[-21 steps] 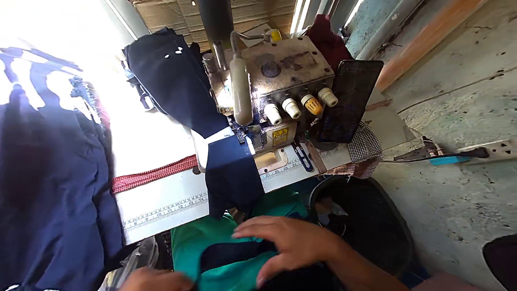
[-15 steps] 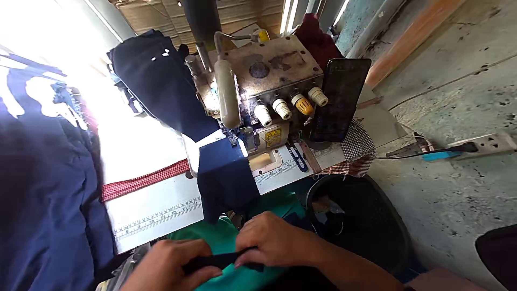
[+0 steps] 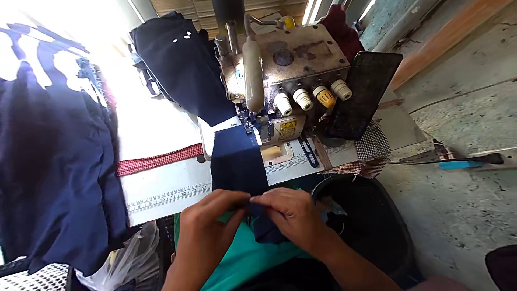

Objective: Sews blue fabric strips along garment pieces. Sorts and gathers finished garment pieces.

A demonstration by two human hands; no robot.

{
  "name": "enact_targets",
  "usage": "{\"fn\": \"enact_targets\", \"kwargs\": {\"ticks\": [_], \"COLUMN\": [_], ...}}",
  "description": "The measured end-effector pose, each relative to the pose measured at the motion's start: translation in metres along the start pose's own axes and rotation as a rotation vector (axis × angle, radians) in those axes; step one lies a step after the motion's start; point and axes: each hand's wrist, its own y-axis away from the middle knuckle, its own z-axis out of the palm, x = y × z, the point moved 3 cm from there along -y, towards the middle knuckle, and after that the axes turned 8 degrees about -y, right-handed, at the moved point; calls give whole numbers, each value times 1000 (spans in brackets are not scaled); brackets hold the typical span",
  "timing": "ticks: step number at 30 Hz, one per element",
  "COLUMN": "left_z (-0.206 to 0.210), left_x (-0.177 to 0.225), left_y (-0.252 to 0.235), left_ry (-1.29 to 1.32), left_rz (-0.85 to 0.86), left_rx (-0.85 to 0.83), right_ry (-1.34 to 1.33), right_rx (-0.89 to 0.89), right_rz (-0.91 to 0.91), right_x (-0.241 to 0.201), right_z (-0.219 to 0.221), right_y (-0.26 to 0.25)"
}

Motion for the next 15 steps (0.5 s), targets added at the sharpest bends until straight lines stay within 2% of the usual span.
{"fn": "enact_targets", "kwargs": {"ticks": [3,7,9,11,13,15], "left_z": [14,34,38,32,20,12], "left_x": [1,6,13,18,18,13], "left_y": [1,5,7,10,12,12], "left_ry": [153,422,513,533,460,351], "left_rz": [-187,-295,-278,-178,-49,-11], "left_rx": [150,222,215,148,82,55], "right_ry": [106,47,-3,-49,-158,-371], "right_rx": [91,73,101,163,170,94], "right_rz": [12,5,8,33,100,177], "right_x": [1,-2,-2,0,1,-2], "right_z": [3,14,16,12,3,-3], "right_y": [6,18,23,26,24,20]}}
